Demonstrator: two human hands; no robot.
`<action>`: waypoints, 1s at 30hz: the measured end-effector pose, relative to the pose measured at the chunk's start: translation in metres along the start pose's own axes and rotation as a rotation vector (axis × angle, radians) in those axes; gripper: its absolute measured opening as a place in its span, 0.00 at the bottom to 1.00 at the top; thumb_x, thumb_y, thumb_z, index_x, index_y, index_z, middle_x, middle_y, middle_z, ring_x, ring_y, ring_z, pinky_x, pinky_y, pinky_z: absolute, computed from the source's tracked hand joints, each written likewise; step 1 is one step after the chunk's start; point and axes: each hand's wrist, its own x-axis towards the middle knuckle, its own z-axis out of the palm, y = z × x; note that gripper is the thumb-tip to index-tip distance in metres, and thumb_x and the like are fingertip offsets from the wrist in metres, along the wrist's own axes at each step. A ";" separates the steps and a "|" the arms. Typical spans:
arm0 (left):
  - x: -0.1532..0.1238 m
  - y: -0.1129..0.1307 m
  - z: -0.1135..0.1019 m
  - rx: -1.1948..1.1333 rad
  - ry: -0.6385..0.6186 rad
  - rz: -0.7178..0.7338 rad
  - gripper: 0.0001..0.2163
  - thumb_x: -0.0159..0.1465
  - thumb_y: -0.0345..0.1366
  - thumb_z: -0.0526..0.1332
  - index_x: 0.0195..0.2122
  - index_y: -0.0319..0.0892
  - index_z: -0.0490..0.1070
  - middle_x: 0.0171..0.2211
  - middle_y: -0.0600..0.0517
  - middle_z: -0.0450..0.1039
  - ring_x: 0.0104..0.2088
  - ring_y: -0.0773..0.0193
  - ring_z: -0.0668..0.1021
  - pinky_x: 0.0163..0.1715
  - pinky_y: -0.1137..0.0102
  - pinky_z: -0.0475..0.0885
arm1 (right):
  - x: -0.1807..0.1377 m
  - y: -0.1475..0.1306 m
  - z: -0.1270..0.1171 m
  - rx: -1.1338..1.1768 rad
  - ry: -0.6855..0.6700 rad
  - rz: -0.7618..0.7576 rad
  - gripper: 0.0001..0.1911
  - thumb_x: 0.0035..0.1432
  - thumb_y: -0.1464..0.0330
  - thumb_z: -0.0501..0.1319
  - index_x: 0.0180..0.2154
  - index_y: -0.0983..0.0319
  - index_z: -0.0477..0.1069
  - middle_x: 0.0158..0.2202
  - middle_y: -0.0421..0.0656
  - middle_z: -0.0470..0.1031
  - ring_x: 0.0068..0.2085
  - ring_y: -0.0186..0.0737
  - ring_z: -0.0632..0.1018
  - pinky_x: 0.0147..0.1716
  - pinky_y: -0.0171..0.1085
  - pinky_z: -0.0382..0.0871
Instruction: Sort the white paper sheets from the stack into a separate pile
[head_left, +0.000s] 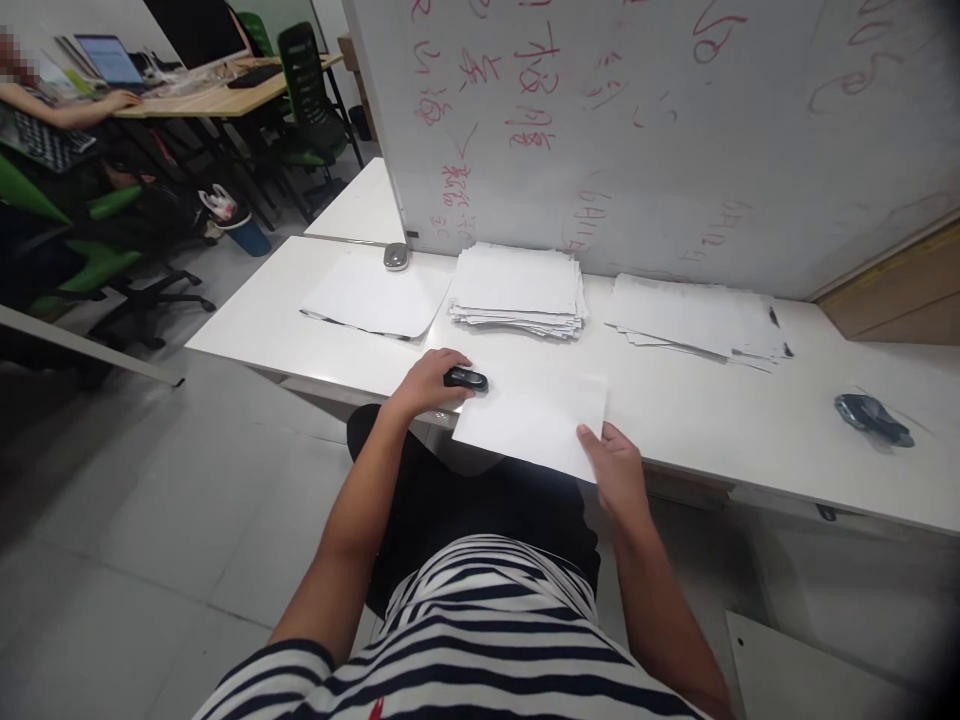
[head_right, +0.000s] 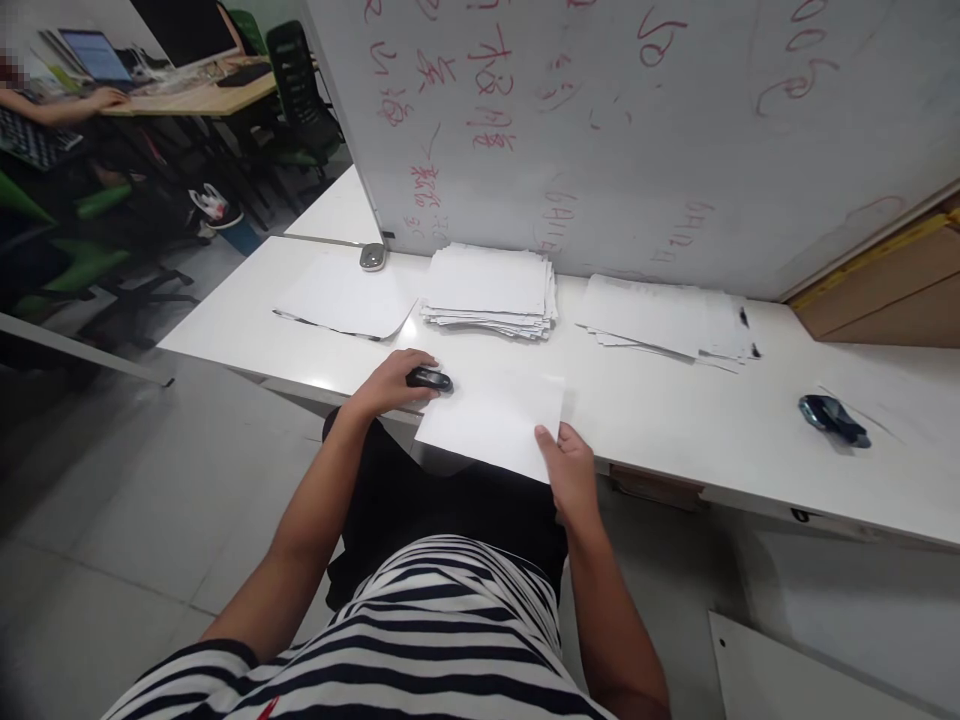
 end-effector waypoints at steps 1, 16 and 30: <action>0.001 0.001 0.004 0.033 0.037 -0.019 0.18 0.55 0.45 0.65 0.47 0.49 0.72 0.46 0.52 0.73 0.49 0.56 0.72 0.48 0.63 0.69 | 0.001 -0.008 -0.009 -0.066 0.009 -0.011 0.24 0.47 0.52 0.68 0.40 0.62 0.76 0.32 0.43 0.80 0.32 0.41 0.77 0.34 0.38 0.70; 0.008 -0.001 0.023 0.151 0.192 -0.098 0.12 0.59 0.46 0.63 0.41 0.47 0.71 0.38 0.50 0.71 0.41 0.56 0.71 0.35 0.65 0.65 | 0.012 -0.012 -0.051 -0.015 0.254 -0.102 0.17 0.46 0.55 0.69 0.27 0.60 0.68 0.21 0.34 0.67 0.22 0.31 0.66 0.23 0.32 0.61; 0.013 -0.008 0.024 0.231 0.201 -0.074 0.15 0.57 0.50 0.65 0.38 0.46 0.70 0.36 0.51 0.72 0.39 0.58 0.72 0.32 0.67 0.63 | 0.054 -0.034 -0.093 -0.342 0.364 -0.275 0.25 0.51 0.52 0.65 0.21 0.59 0.55 0.18 0.31 0.52 0.20 0.27 0.55 0.18 0.30 0.49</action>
